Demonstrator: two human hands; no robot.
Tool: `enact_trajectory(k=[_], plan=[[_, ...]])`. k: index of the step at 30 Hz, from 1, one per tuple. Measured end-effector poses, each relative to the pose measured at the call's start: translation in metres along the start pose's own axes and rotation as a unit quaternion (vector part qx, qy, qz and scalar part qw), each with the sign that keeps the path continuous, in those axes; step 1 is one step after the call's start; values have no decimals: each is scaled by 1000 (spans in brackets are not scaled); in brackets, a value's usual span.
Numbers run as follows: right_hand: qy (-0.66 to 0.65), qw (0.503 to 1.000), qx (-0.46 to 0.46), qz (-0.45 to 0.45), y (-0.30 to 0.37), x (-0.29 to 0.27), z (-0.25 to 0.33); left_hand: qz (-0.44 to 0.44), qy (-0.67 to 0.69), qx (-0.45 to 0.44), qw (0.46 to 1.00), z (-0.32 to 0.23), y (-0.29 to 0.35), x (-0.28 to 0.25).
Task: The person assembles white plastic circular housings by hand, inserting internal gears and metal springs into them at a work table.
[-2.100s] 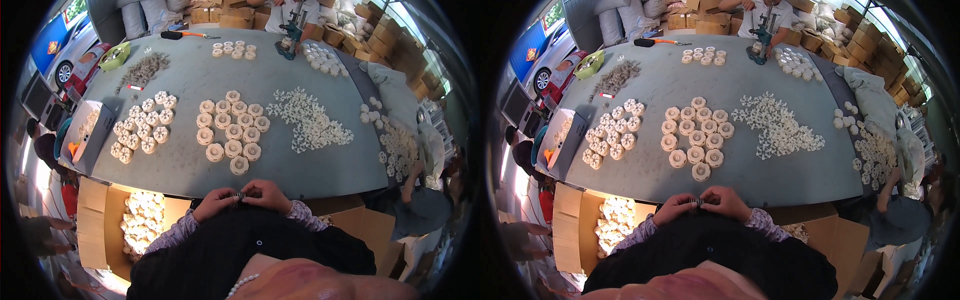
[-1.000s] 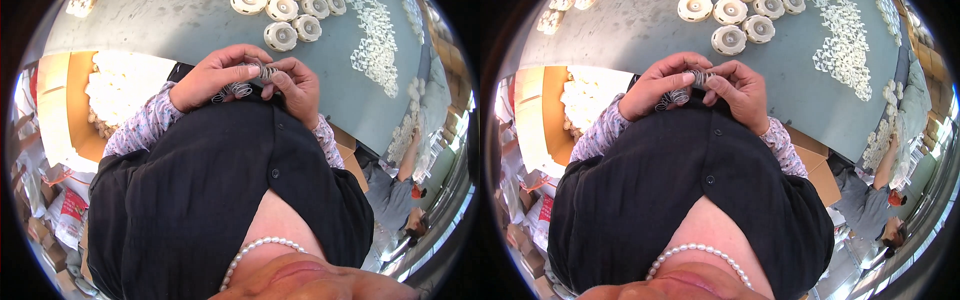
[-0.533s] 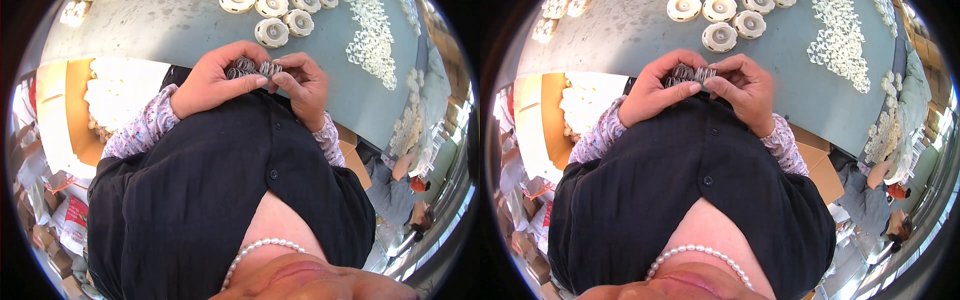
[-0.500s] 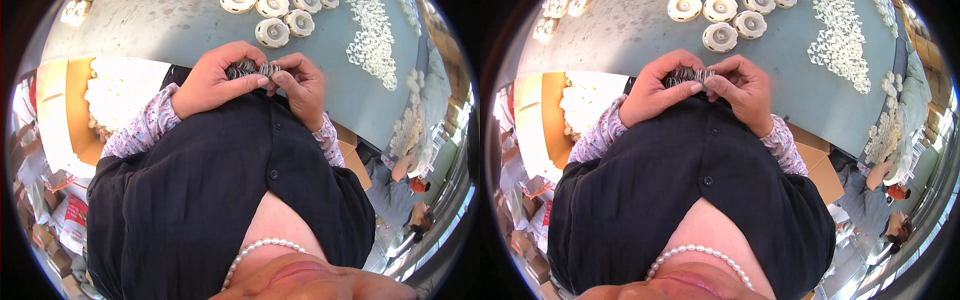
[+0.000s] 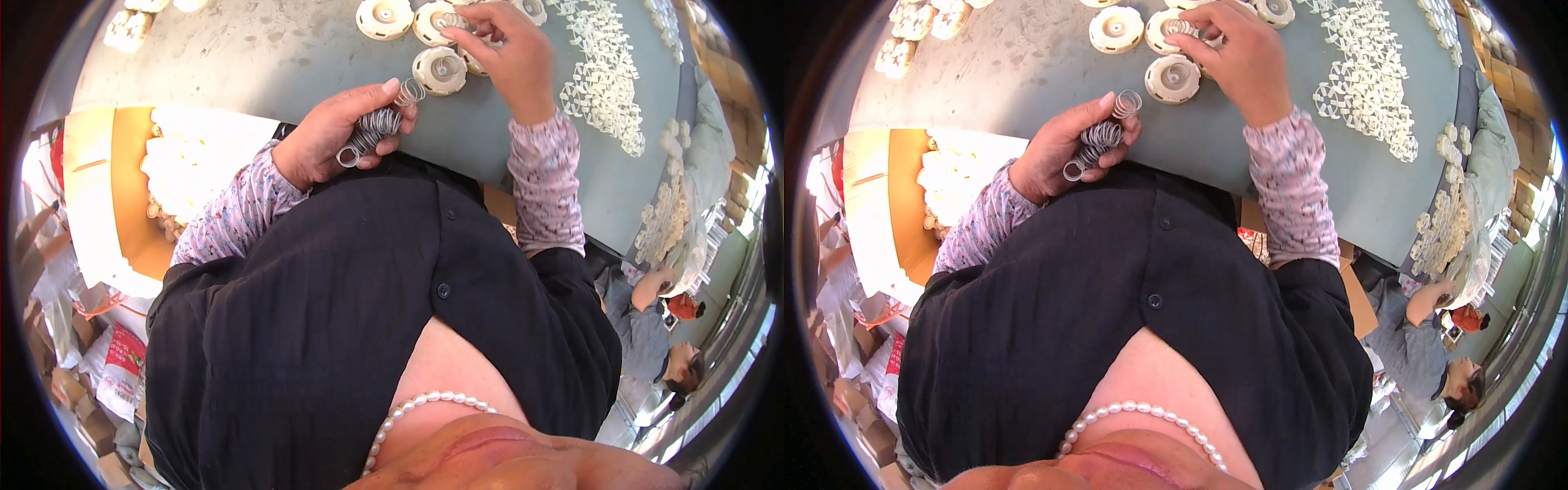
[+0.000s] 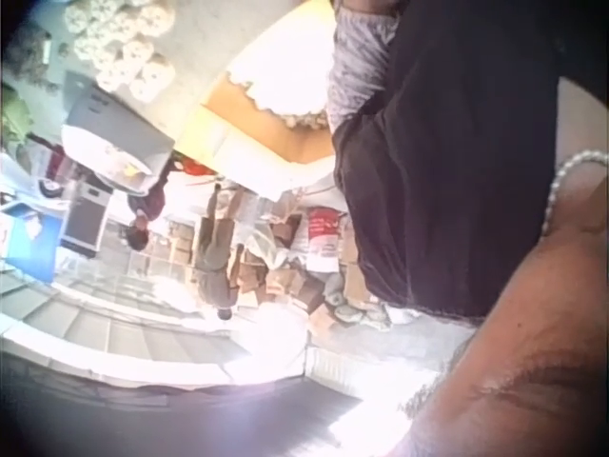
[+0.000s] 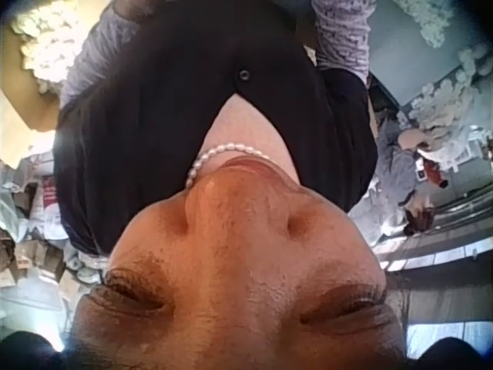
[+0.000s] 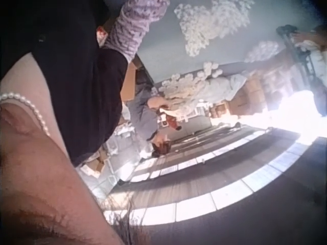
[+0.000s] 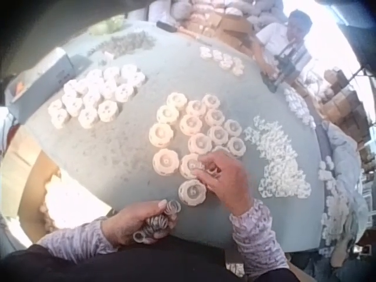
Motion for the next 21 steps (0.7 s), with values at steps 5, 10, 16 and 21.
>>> enact_trajectory(k=[5,10,16,21], plan=[[50,976,121,172,-25,11,-27,-56,-12,33,998,-10,3,-6],[90,990,-24,103,-25,15,-13,-71,-9,50,996,-16,5,-13],[-220,940,-3,259,-8,31,46,-76,-36,73,994,-21,2,-14],[-93,988,47,111,-34,38,27,-87,4,90,992,-26,5,-21]])
Point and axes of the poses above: each hand's wrist, its own y-axis away from the middle knuckle, its own x-axis out of the palm, z = x × y, the point moved 3 cm from there along -y, towards the middle knuckle, and after that the axes turned 5 degrees about z, right-handed, at the moved point
